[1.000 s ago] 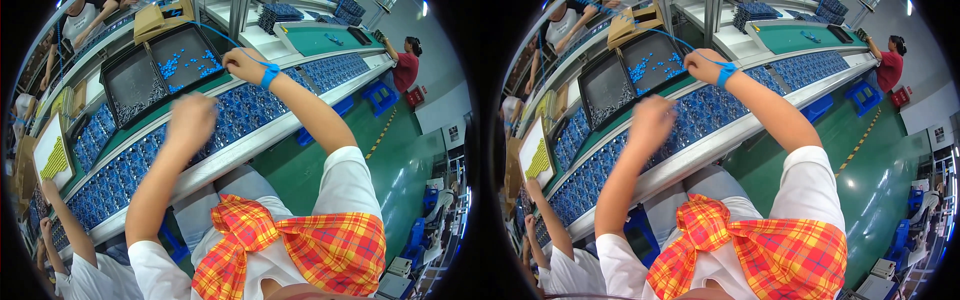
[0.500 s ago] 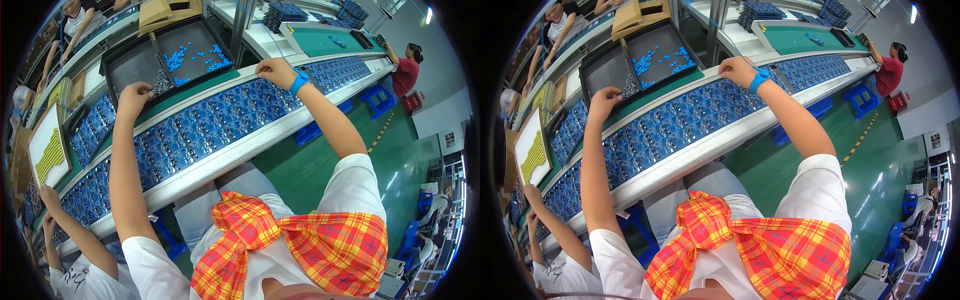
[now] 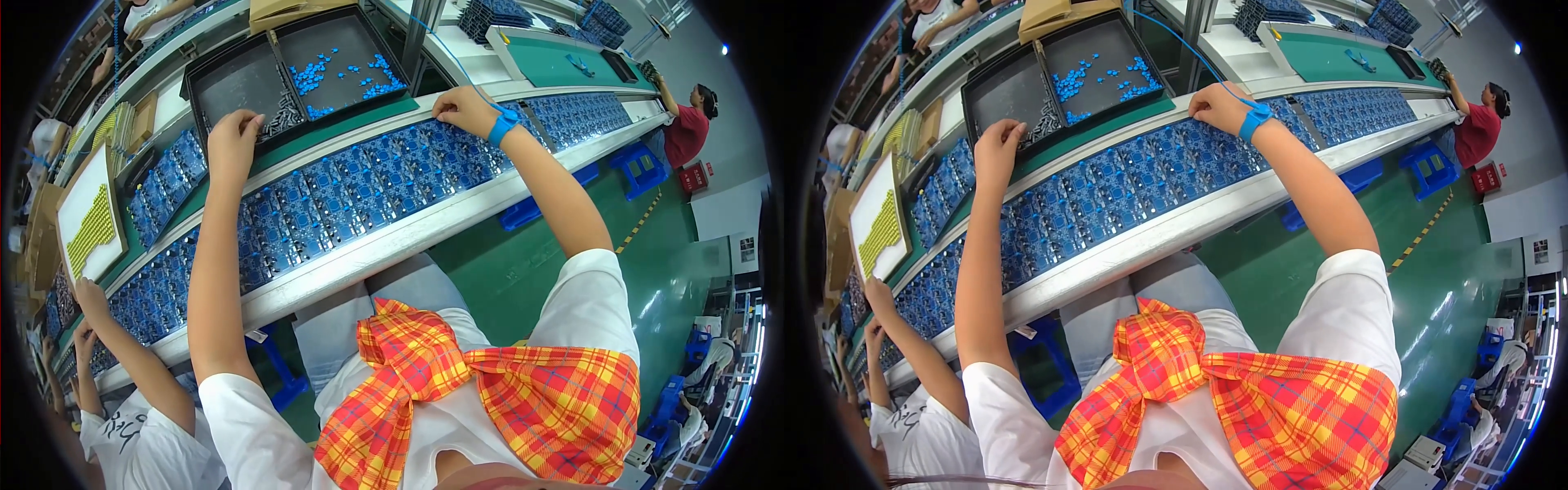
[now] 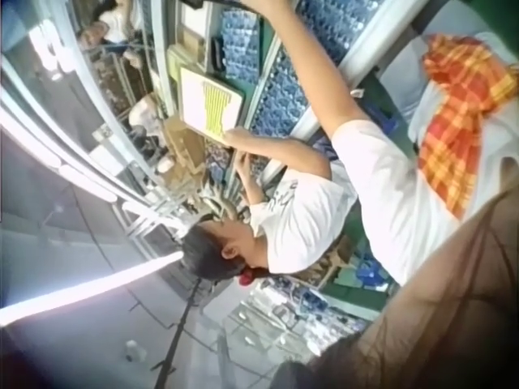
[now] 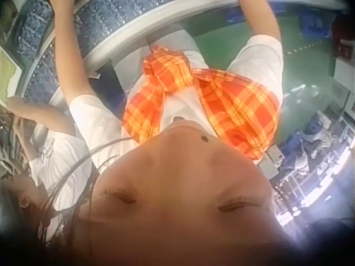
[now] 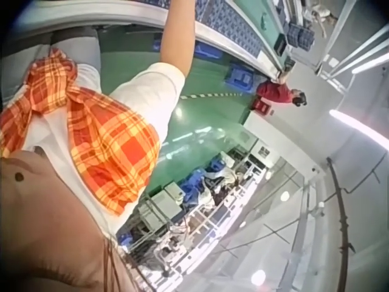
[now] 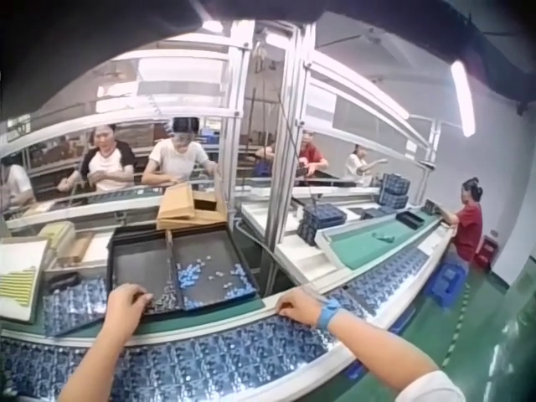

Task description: Manually picking small electronic components from a tray and inserting them into a printed circuit board on an assembly line.

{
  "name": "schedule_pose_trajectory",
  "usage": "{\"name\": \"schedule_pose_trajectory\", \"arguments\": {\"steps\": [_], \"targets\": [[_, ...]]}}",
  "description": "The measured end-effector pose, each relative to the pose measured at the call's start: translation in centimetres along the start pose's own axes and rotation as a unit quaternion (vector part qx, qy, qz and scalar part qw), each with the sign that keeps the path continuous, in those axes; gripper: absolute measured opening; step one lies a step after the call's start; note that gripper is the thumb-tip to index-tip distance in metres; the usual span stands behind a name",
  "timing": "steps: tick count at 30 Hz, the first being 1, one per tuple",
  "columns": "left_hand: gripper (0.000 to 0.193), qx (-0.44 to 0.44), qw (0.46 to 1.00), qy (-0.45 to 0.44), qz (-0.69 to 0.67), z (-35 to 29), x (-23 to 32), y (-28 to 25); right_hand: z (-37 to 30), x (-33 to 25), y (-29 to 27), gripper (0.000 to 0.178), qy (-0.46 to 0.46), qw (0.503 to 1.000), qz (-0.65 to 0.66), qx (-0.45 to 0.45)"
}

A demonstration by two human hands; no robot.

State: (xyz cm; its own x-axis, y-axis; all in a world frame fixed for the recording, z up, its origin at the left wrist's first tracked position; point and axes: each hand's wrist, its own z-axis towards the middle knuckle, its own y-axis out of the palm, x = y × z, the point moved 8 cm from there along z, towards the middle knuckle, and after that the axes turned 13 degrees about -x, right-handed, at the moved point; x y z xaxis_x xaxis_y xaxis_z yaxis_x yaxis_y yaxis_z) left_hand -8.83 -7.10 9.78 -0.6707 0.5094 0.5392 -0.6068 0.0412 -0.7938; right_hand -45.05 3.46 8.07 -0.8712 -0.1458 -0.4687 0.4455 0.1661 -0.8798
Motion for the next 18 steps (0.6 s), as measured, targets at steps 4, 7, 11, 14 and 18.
{"name": "schedule_pose_trajectory", "arguments": {"steps": [4,7,11,14,18], "targets": [[0.021,0.001,0.999,0.011,-0.037,-0.6,2.5,0.0,0.0,-0.9,0.0,0.012,0.001,0.999,-0.052,-0.014],[0.020,-0.023,0.996,0.050,-0.065,-1.0,6.8,1.6,-0.4,-1.3,-0.2,0.013,-0.024,0.998,-0.065,-0.012],[0.019,-0.121,0.975,0.129,-0.132,-1.0,12.0,6.0,-0.3,-1.3,0.3,0.013,-0.055,0.994,-0.099,0.000],[0.020,-0.202,0.960,0.103,-0.163,-0.7,14.2,8.8,-0.4,-2.2,-0.3,0.014,-0.053,0.990,-0.133,-0.010],[0.022,-0.254,0.940,0.086,-0.213,-0.2,14.6,11.0,1.4,-4.5,-2.6,0.017,-0.050,0.989,-0.137,0.027]]}}
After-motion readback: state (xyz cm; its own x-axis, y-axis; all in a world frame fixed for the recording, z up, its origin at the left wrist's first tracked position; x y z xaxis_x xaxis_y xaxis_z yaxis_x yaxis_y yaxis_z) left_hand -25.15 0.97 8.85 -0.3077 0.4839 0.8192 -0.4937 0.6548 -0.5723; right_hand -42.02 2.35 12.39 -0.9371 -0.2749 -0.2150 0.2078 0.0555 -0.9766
